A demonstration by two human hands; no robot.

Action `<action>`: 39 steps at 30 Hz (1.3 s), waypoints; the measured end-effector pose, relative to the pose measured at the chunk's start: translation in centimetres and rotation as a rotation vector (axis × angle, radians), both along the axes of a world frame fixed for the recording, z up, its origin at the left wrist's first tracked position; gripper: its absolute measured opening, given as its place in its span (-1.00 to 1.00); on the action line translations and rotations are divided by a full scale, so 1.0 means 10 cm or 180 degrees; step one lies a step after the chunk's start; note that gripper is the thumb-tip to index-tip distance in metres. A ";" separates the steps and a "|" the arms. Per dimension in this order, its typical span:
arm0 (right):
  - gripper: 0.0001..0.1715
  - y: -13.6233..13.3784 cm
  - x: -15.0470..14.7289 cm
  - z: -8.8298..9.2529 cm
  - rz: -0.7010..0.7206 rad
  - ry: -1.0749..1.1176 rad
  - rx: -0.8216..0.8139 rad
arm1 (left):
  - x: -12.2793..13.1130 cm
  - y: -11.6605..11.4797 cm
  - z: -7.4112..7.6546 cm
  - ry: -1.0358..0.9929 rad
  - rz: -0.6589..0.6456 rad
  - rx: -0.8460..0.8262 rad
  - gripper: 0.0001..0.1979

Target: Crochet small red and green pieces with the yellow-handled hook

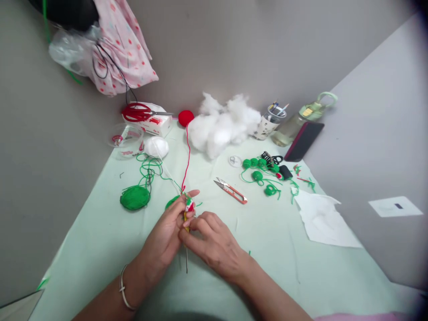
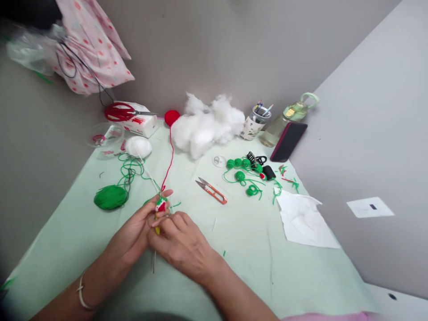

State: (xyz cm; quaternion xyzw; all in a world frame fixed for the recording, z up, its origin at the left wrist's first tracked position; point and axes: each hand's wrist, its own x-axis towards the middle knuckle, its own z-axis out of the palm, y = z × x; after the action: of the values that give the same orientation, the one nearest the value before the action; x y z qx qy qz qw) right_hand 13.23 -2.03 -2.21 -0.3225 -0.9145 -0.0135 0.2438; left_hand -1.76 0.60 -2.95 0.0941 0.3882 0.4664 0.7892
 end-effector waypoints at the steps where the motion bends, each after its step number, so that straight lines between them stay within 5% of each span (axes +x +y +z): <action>1: -0.70 0.01 0.02 0.00 0.0019 0.0006 -0.0034 | 0.00 0.00 0.03 0.0058 0.0002 0.0015 -0.60; 6: -0.72 -0.02 0.08 0.00 -0.0041 0.1008 -0.0119 | -0.01 -0.01 0.21 0.0296 -0.0091 0.0180 -0.57; 11: -0.65 -0.08 0.18 0.08 -0.0307 0.1893 -0.0935 | 0.02 -0.01 0.30 0.0541 -0.0131 0.0492 -0.66; 20: -0.90 -0.04 0.15 0.11 -0.0654 0.2826 -0.1982 | 0.01 -0.03 0.27 0.0617 -0.0417 0.0836 -0.77; 30: -0.63 0.03 0.22 0.05 -0.0702 0.3790 -0.3308 | -0.01 -0.04 0.23 0.0678 -0.0593 0.0759 -0.89; 36: -0.57 0.07 0.19 0.10 -0.0649 0.4313 -0.3508 | 0.01 -0.05 0.25 0.0617 -0.0383 0.0766 -0.56; 39: -0.61 0.09 0.20 0.10 -0.0741 0.4490 -0.3387 | 0.01 -0.06 0.23 0.0532 -0.0407 0.0757 -0.57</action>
State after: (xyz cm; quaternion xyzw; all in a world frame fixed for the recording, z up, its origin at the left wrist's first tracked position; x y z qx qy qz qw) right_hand 15.22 -1.10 -1.23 -0.4172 -0.3983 0.5899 0.5651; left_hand -1.62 0.04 -0.60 0.2499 0.3877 0.4484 0.7656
